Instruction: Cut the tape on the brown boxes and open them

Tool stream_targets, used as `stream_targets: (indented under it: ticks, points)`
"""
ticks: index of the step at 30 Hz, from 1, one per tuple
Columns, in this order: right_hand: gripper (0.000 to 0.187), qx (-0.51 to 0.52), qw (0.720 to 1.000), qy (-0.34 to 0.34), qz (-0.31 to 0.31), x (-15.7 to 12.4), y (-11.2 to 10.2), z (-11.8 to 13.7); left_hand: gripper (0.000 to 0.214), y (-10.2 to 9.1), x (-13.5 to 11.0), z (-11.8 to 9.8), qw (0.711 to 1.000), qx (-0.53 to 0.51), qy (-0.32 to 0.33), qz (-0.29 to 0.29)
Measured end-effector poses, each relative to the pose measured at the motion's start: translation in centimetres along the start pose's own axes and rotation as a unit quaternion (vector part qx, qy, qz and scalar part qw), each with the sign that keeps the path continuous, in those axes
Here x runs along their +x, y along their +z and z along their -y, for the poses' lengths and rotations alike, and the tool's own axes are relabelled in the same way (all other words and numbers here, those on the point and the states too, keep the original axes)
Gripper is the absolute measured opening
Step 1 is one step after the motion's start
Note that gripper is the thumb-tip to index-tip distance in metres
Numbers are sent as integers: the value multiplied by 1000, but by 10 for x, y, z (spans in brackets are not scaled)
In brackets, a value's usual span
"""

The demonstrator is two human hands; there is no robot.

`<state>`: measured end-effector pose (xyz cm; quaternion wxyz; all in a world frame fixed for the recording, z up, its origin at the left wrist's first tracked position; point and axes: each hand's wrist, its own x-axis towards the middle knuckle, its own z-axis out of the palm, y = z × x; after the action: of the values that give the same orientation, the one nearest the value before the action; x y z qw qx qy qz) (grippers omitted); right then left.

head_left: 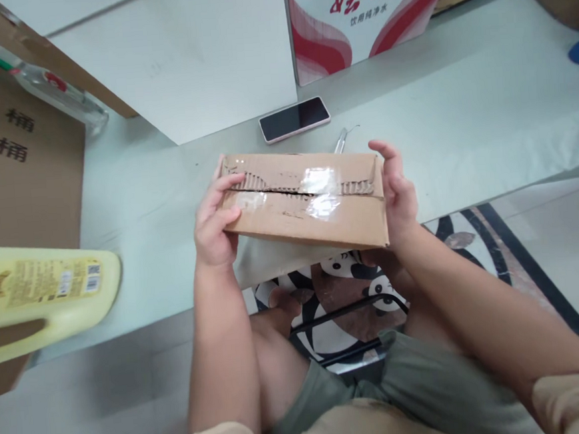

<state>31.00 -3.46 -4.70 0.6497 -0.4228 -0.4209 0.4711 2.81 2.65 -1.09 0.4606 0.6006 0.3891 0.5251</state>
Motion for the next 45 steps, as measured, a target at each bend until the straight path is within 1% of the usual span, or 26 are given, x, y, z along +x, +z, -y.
stream_targets:
  ticks: [3,5,7,9,10,12,14,15,16,18,22,24,27,29,32,35,37,41,45]
  points:
    - [64,-42,998,-9,-52,6,-3,-13,34,-10,0,2,998,-37,-15,-47]
    - [62,-60,997,16,-55,7,-2,-18,36,-17,0,3,994,-69,-36,-77]
    - [64,-53,998,36,-10,5,2,-18,36,-21,-1,4,988,-94,-64,-101]
    - [69,-41,998,10,48,0,6,-13,35,-20,-2,6,984,-102,-92,-114]
    - [71,-41,997,-15,71,-3,9,-9,35,-17,-2,6,982,-100,-115,-113]
    - [70,-66,990,-68,105,-9,12,-1,36,-8,-4,8,973,-89,-190,-93]
    - [68,-114,980,-103,127,-12,14,6,37,0,-6,10,956,-84,-277,-55]
    - [68,-140,975,-113,133,-13,15,9,39,3,-7,11,948,-87,-305,-34]
    - [68,-161,970,-120,135,-13,15,11,43,5,-7,11,944,-91,-318,-14]
    - [69,-183,966,-125,130,-12,17,14,55,7,-8,12,944,-100,-315,18]
    - [73,-196,967,-127,103,-12,16,11,86,7,-10,13,944,-90,-312,54]
    - [71,-189,969,-130,95,-12,16,8,94,8,-13,15,947,-85,-301,68]
    - [67,-166,974,-123,92,-13,16,6,89,8,-17,19,958,-81,-269,56]
    - [59,-156,976,-117,96,-14,18,7,84,8,-18,20,961,-77,-262,39]
    - [47,-145,976,-128,97,-14,22,10,83,8,-19,21,954,-64,-290,39]
    - [43,-144,979,-123,82,-13,23,13,84,9,-19,23,949,-57,-309,36]
    - [42,-139,982,-107,72,-13,22,12,85,9,-19,24,948,-59,-311,23]
    - [53,-101,990,-77,61,-11,20,8,89,11,-19,23,944,-32,-329,7]
    - [50,-107,992,-69,5,-10,24,12,95,18,-20,16,931,26,-363,16]
